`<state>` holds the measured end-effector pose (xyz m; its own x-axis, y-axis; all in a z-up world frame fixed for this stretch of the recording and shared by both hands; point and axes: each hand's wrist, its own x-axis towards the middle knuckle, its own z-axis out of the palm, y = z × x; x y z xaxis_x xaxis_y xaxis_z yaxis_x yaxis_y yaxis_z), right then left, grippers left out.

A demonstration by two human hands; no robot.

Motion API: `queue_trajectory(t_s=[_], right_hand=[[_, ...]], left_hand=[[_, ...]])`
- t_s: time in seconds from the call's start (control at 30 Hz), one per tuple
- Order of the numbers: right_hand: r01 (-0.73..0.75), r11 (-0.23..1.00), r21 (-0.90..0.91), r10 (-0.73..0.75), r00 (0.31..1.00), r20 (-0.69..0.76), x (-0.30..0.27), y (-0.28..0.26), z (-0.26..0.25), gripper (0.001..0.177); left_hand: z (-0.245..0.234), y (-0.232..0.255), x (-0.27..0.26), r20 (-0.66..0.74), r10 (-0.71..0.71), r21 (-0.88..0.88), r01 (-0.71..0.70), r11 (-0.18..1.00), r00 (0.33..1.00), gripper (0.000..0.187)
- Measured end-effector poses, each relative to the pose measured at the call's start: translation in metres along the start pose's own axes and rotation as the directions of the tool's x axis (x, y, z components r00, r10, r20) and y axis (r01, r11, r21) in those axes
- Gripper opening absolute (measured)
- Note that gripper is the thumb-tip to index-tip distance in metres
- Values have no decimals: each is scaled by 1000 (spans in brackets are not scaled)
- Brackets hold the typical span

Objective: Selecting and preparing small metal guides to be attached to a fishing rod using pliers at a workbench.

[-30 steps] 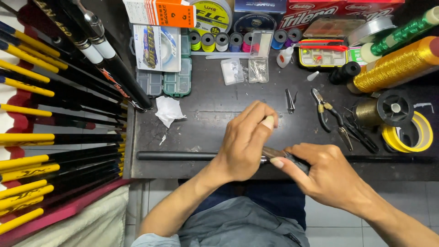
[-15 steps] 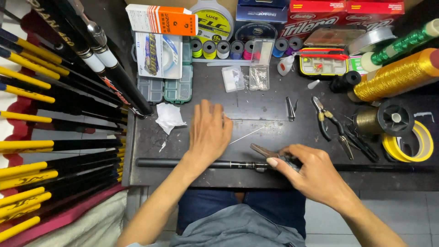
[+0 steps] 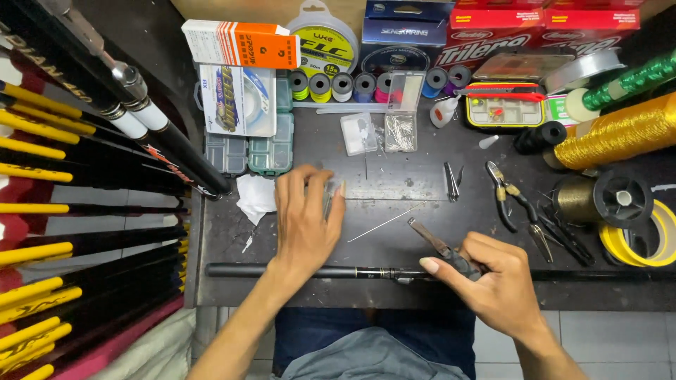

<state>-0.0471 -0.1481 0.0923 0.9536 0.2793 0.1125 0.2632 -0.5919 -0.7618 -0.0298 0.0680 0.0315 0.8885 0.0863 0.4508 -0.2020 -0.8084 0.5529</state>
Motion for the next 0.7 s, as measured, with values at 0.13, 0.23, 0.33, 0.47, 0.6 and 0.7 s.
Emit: queue_trajectory(t_s=[0.13,0.23,0.33,0.47,0.6,0.7], right_hand=[[15,997,74,-13,999,-29,-2,-2,5,47],[17,993,113,-14,999,-31,-6,-6,8,43],[0,988,154,3,1000,-17,-12,-9,8,40],[0,988,155,0,1000,-3,-22,-11,7,43],[-66,971,230,54,997,58,-33,-11,8,45],[-121,936,330,75,986,149,-40,-11,7,44]], left_hand=[[-25,44,-1,-15,1,-501,-8,865,1000,13],[-29,67,-9,58,-58,-743,82,665,997,18],[-27,79,-15,59,-64,-842,85,532,996,21],[-24,83,-21,-5,-64,-832,31,554,998,17],[-19,82,-33,-99,-24,-815,-67,576,995,18],[-16,83,-37,-242,49,-776,-223,589,969,18]])
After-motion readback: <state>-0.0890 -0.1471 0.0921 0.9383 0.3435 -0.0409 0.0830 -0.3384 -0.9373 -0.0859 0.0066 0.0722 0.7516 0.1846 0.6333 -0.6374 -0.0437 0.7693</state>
